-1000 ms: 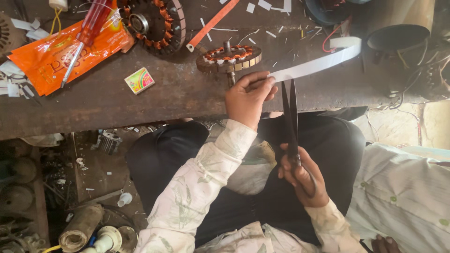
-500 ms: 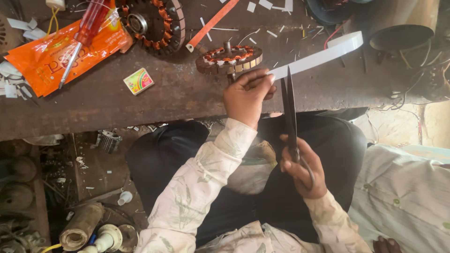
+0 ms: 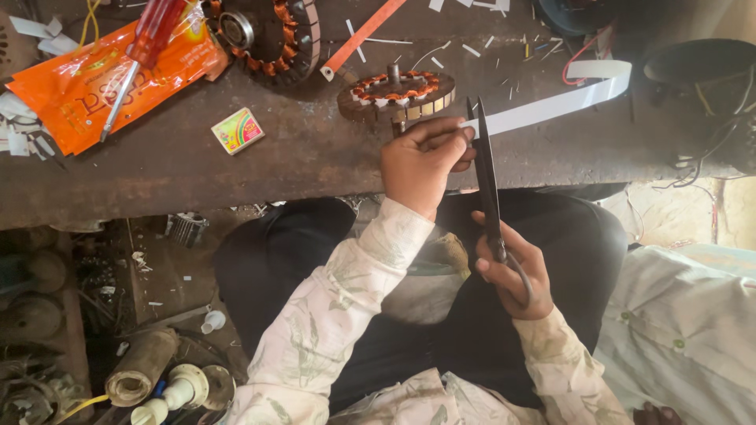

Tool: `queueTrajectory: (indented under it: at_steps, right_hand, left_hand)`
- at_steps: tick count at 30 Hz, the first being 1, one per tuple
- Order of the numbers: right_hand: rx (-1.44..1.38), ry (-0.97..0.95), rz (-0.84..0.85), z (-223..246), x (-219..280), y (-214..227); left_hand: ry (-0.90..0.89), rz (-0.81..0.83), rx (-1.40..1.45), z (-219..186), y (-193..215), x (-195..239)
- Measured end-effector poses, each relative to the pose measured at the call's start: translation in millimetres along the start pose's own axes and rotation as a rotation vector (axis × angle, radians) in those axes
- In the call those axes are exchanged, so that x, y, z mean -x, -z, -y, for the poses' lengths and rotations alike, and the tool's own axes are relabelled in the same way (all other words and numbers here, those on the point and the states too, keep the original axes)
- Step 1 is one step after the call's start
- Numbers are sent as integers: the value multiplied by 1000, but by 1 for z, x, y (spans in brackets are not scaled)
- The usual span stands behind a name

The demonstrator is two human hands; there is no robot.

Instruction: The person cuts small pieces of white insulating tape using shears and inserts them into the slots of a motor stator. The person repeats this process for multiple slots, handling the stator and tape throughout.

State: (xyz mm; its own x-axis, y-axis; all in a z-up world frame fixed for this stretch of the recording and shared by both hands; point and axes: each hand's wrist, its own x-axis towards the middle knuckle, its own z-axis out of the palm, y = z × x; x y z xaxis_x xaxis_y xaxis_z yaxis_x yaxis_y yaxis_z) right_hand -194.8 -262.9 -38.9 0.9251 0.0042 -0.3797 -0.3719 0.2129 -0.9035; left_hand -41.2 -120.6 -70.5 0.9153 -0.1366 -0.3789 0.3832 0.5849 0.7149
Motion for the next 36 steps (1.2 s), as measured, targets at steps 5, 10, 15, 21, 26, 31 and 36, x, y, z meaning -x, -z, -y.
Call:
queueTrajectory:
  at_steps: [5,10,15,21,26,31,36]
  right_hand:
    - [-20,-18,-16,-5,-2,1]
    - [49,-34,-48,-7,-3,3]
    - [25,-36,-49,-8,-5,3]
    - [27,-37,-76,-5,-7,-3]
    - [-29,-31,-83,-2,-13,-7]
    - [-186,56,1,-5,-7,-12]
    - [-153,117,36,-10,7,-12]
  left_hand:
    - [2,-6,-25,0,2,-1]
    - [6,-13,-68,2,1,-3]
    - [-1,-14,-54,5,2,-4]
    - [-5,-41,-40,6,1,-3]
    - [-90,39,-49,4,1,2]
    - [-429,128,-360,-4,2,13]
    - [-192,47,-126,-10,-7,20]
